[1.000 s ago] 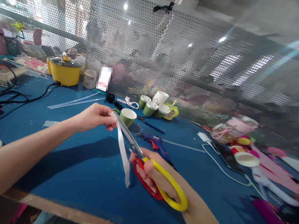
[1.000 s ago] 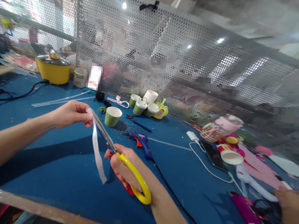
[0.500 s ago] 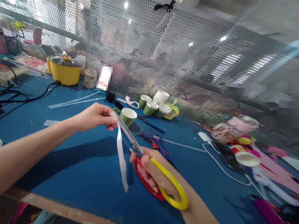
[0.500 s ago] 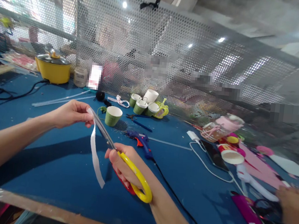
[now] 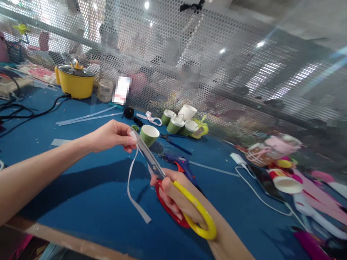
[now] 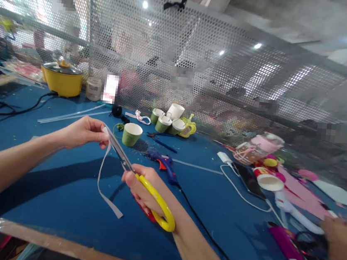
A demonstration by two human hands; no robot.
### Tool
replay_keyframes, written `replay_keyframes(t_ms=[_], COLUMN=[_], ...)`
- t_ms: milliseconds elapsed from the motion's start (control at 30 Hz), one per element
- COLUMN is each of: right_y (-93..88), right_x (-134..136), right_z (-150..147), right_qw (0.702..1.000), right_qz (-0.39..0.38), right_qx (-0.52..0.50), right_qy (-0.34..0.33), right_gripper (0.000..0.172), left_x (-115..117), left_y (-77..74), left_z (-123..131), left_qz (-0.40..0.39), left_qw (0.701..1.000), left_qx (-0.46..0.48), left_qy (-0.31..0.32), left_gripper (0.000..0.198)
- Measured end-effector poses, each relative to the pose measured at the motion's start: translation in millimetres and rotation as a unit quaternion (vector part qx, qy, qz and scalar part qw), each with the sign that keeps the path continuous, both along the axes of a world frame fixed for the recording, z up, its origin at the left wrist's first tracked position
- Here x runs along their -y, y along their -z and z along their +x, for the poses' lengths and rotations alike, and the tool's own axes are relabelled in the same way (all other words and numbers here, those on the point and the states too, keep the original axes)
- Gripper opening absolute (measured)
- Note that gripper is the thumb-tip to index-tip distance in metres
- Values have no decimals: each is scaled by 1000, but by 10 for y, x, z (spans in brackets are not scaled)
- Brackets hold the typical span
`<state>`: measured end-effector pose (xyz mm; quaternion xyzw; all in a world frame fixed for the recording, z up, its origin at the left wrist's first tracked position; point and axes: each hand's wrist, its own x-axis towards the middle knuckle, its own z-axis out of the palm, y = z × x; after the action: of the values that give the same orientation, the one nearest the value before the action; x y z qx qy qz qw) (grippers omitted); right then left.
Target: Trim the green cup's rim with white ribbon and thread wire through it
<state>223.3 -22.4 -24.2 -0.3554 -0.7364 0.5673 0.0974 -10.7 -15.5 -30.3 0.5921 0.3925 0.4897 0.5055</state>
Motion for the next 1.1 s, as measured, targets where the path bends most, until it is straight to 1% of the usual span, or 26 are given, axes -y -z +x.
replay_keyframes(t_ms=[167, 333, 400, 467, 600, 700, 967, 1100], right_y=[49, 39, 30, 37, 65, 54, 41, 44], right_x=[-30, -47, -44, -44, -46, -44, -28, -3], right_z=[26, 5, -2, 3, 30, 44, 80, 83], right_qw=[1000, 1000, 1000, 1000, 999, 999, 999, 1000], right_qz=[20, 24, 22, 22, 40, 47, 27, 19], right_qx=[10, 6, 4, 5, 4, -3, 8, 17], right_qy=[6, -2, -13, -20, -13, -25, -21, 4], right_gripper=[58, 51, 51, 54, 66, 69, 55, 52], left_x=[-3, 11, 16, 16, 6, 1, 0, 1], left_y=[4, 14, 16, 20, 38, 53, 63, 74], left_z=[4, 43, 59, 66, 62, 62, 69, 65], left_qz=[2, -11, -18, -22, -25, -26, -31, -29], left_qw=[1000, 999, 999, 999, 999, 999, 996, 994], left_qx=[-3, -32, -39, -39, -34, -39, -61, -82], left_qy=[-1, 16, 22, 19, 17, 23, 52, 59], left_gripper=[14, 12, 10, 10, 11, 10, 11, 13])
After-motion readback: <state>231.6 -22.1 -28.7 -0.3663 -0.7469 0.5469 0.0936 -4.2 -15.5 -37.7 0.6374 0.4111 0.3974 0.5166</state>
